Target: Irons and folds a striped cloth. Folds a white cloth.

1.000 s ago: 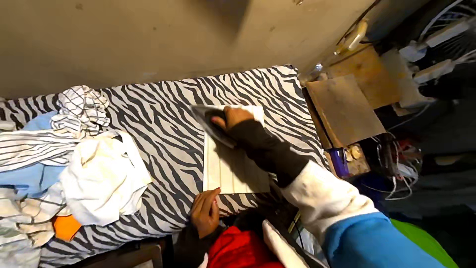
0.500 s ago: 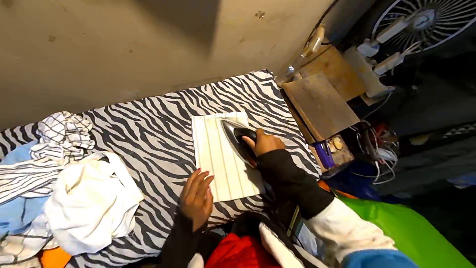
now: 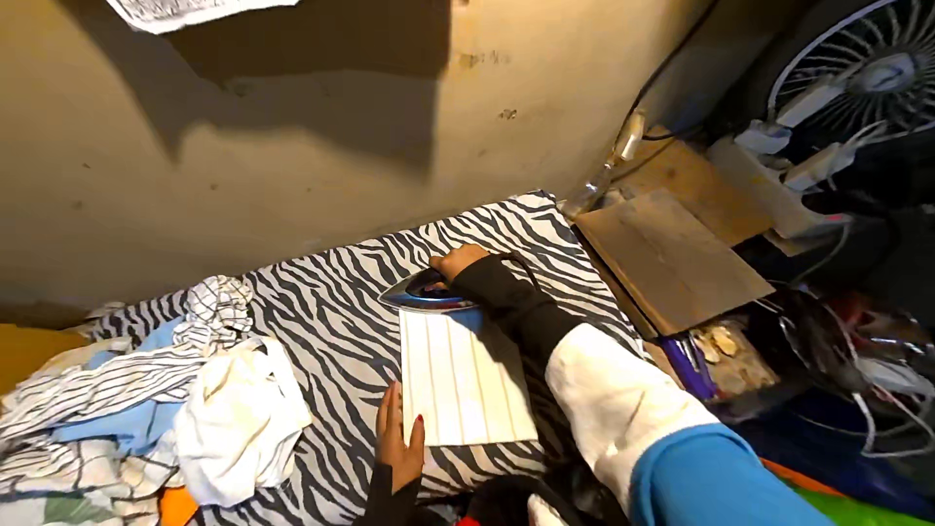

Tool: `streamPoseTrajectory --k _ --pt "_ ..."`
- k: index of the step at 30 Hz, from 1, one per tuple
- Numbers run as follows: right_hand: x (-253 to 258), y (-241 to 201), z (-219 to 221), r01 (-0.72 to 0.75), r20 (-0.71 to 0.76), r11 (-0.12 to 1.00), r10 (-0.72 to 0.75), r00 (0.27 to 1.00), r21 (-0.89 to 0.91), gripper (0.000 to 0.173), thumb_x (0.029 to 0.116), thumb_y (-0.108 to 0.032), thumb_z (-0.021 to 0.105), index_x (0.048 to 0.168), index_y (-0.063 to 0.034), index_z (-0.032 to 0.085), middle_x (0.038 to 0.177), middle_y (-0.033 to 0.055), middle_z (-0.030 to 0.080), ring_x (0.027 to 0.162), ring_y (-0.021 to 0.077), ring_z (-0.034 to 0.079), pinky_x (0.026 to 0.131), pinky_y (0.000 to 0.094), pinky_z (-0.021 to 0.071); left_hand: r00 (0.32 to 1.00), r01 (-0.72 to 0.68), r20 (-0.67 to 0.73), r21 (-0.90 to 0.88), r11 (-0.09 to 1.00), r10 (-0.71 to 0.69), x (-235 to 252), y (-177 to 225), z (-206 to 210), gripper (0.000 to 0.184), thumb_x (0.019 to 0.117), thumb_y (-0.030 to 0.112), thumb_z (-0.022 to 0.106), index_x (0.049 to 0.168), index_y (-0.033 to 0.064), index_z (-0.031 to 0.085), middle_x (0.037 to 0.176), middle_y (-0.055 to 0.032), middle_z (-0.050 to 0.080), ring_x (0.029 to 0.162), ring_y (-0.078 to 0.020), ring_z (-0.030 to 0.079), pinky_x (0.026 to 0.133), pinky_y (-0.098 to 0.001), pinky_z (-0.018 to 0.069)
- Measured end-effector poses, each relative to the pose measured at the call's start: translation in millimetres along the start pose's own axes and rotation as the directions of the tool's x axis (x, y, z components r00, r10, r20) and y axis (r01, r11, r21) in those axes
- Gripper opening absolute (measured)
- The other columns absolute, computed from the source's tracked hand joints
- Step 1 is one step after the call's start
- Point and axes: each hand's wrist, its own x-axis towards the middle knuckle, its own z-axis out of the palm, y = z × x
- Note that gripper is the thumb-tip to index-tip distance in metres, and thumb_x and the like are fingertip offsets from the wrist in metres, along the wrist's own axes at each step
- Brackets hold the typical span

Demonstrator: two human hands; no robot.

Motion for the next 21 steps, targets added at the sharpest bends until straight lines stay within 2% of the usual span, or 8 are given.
streamPoseTrajectory --k 1,3,7,10,13,16,19,21 --pt "0.9 -6.0 -1.7 -0.023 0.030 0.999 0.022 0.999 0.031 0.051 0.1005 -0.047 0.064 0.128 -0.0043 0.065 0.111 0.0275 0.071 0.109 0.0486 0.068 0.090 0.0675 0.0515 0.995 0.098 0.003 -0.076 0.992 -0.098 -2.5 7.0 -4.2 0.064 0.0924 0.006 0.060 0.153 -0.0023 0.041 0.149 -0.0212 0.051 0.113 -0.0210 0.065 0.091 -0.0341 0.0555" --pt "-4.3 -13.1 7.1 -0.026 0.012 0.995 0.025 1.000 0.094 0.053 0.0983 -0.051 0.066 0.124 -0.0054 0.068 0.111 0.0254 0.072 0.109 0.0466 0.068 0.091 0.0671 0.0519 0.973 0.232 0.036 -0.197 0.953 -0.230 -8.2 14.6 -13.1 0.059 0.0955 -0.001 0.056 0.153 -0.0023 0.041 0.133 -0.0201 0.062 0.084 -0.0141 0.068 0.073 -0.0291 0.0569" --pt "-74.6 -26.8 23.1 0.102 0.198 0.982 -0.133 0.971 0.158 0.056 0.1012 -0.051 0.061 0.127 -0.0011 0.065 0.114 0.0314 0.069 0.112 0.0528 0.064 0.094 0.0718 0.0476 0.970 0.236 -0.008 -0.218 0.947 -0.243 -18.8 -3.7 -38.3 0.053 0.0947 0.001 0.053 0.147 -0.0066 0.045 0.114 -0.0161 0.072 0.082 -0.0133 0.071 0.076 -0.0301 0.0589" --pt "-154.8 -34.2 43.8 0.112 0.311 0.976 -0.168 0.935 0.189 0.050 0.1030 -0.044 0.061 0.127 -0.0005 0.063 0.108 0.0316 0.070 0.104 0.0542 0.066 0.088 0.0715 0.0499 0.927 0.370 0.060 -0.320 0.872 -0.371 -5.2 -5.9 -54.2 0.045 0.1004 0.000 0.046 0.144 -0.0090 0.045 0.105 -0.0169 0.073 0.080 -0.0147 0.073 0.075 -0.0296 0.0605" --pt "-207.6 -9.0 45.1 -0.114 0.384 0.980 0.044 0.922 0.161 0.055 0.1015 -0.050 0.061 0.126 -0.0006 0.064 0.107 0.0312 0.070 0.104 0.0534 0.067 0.088 0.0706 0.0504 0.842 0.539 0.275 -0.402 0.741 -0.464 33.1 12.1 -56.2 0.040 0.1081 0.007 0.039 0.146 -0.0059 0.043 0.109 -0.0197 0.072 0.090 -0.0204 0.074 0.083 -0.0340 0.0599" --pt "-237.4 48.7 23.7 -0.458 0.210 0.877 0.425 0.880 0.143 0.063 0.0996 -0.053 0.063 0.129 0.0022 0.064 0.108 0.0348 0.069 0.106 0.0561 0.066 0.090 0.0719 0.0497 0.784 0.621 0.407 -0.493 0.610 -0.469 86.3 28.5 -42.8 0.037 0.1101 0.015 0.036 0.139 -0.0038 0.051 0.111 -0.0170 0.070 0.093 -0.0213 0.071 0.085 -0.0376 0.0577" --pt "-250.6 106.0 -4.0 -0.704 0.011 0.675 0.720 0.694 0.223 0.070 0.1023 -0.051 0.059 0.138 0.0083 0.055 0.121 0.0412 0.063 0.118 0.0603 0.059 0.097 0.0745 0.0439 0.794 0.607 0.454 -0.627 0.488 -0.404 137.6 33.8 -17.5 0.026 0.1094 0.016 0.039 0.121 0.0005 0.056 0.093 -0.0072 0.070 0.080 -0.0135 0.070 0.073 -0.0312 0.0587" --pt "-249.6 145.2 -14.6 -0.781 -0.026 0.572 0.810 0.585 0.250 0.072 0.1023 -0.052 0.059 0.139 0.0095 0.053 0.131 0.0410 0.058 0.128 0.0576 0.054 0.105 0.0719 0.0394 0.850 0.522 0.482 -0.720 0.458 -0.213 167.3 30.1 -2.0 0.024 0.1076 0.007 0.037 0.124 0.0015 0.053 0.094 -0.0055 0.072 0.083 -0.0114 0.071 0.077 -0.0297 0.0602"
